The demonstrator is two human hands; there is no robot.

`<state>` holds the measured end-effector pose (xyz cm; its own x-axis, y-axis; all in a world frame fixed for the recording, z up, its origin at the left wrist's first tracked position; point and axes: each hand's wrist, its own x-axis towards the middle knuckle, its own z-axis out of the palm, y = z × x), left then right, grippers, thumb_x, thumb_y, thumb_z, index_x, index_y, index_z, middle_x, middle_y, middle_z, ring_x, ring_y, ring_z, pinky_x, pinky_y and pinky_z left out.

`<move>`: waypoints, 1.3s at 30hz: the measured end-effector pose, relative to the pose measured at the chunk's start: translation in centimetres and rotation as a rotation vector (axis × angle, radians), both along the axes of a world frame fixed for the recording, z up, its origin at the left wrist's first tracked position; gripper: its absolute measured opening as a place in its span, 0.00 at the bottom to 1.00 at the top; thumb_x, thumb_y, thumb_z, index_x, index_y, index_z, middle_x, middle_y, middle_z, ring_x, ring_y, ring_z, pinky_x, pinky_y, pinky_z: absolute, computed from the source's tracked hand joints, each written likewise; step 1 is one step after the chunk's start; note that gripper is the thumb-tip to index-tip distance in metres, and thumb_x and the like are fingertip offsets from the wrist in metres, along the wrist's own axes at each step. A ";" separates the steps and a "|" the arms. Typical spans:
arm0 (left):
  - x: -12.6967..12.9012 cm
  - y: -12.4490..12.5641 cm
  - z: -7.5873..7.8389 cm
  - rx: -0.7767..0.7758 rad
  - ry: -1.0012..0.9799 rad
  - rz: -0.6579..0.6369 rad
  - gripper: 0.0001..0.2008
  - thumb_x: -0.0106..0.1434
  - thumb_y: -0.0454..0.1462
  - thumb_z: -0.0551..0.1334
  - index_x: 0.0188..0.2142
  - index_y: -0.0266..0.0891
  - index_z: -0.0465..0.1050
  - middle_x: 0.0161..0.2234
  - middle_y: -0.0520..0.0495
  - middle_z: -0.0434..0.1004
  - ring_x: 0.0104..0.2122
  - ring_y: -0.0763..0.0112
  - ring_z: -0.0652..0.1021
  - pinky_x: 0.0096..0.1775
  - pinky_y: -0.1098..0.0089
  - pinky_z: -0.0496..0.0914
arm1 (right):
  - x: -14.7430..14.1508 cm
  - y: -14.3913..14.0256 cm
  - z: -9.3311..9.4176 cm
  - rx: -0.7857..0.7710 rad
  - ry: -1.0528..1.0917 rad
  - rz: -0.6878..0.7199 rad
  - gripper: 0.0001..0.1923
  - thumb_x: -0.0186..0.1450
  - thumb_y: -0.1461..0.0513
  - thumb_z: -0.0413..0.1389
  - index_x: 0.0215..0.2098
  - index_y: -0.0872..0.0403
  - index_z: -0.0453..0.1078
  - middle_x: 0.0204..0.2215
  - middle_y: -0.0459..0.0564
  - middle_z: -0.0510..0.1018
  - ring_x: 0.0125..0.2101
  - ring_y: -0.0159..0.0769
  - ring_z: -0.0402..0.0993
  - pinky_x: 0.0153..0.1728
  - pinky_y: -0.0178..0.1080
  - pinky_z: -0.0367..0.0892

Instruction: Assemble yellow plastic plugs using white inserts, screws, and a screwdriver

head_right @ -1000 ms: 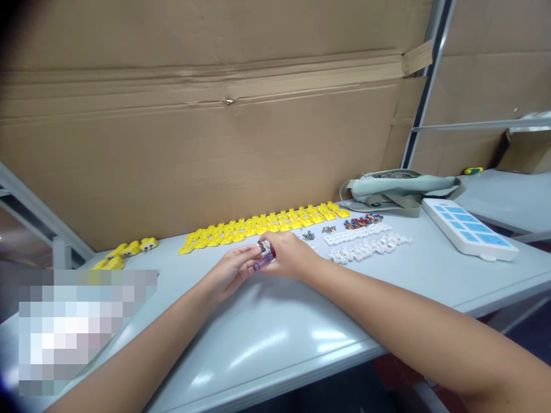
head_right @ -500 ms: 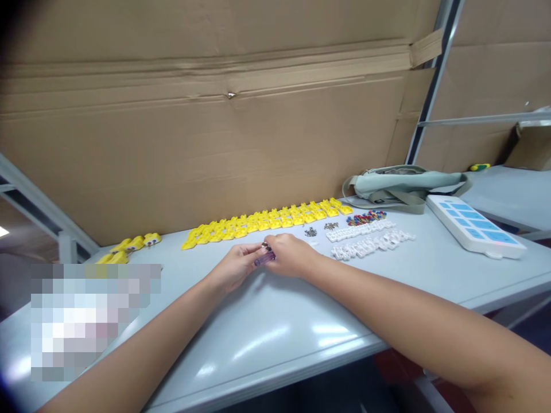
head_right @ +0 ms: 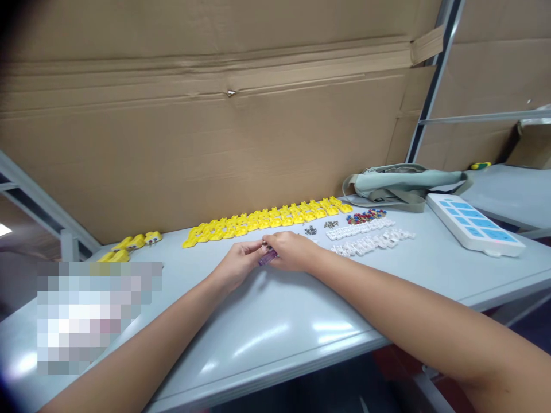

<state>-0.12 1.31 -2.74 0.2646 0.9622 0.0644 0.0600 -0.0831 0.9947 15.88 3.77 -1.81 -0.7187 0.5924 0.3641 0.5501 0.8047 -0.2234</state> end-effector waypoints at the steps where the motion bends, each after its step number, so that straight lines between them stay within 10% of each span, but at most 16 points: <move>1: 0.0 0.0 0.0 0.005 0.003 0.000 0.11 0.50 0.41 0.65 0.25 0.34 0.76 0.24 0.49 0.75 0.28 0.69 0.71 0.35 0.70 0.62 | 0.1 0.1 0.0 0.007 -0.009 0.006 0.14 0.56 0.65 0.53 0.41 0.60 0.67 0.34 0.57 0.76 0.31 0.36 0.71 0.30 0.33 0.61; 17: -0.1 -0.7 1.3 -0.274 -0.388 -0.097 0.07 0.48 0.31 0.66 0.30 0.32 0.74 0.29 0.47 0.76 0.31 0.72 0.75 0.38 0.71 0.67 | 0.2 -0.5 0.3 0.051 0.188 0.010 0.09 0.54 0.61 0.55 0.32 0.56 0.69 0.27 0.49 0.76 0.26 0.32 0.69 0.28 0.31 0.59; 39: 0.9 -1.0 1.3 -0.037 -0.206 -0.084 0.12 0.50 0.41 0.67 0.26 0.32 0.75 0.23 0.49 0.72 0.25 0.74 0.71 0.36 0.69 0.65 | 0.7 0.0 0.2 0.264 -0.025 0.068 0.15 0.59 0.64 0.52 0.44 0.61 0.63 0.34 0.58 0.77 0.32 0.38 0.72 0.31 0.37 0.64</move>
<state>0.74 0.29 -1.41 0.3290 0.9399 0.0908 -0.1503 -0.0428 0.9877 16.53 3.74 -1.65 -0.7644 0.4293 0.4810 0.4952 0.8687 0.0116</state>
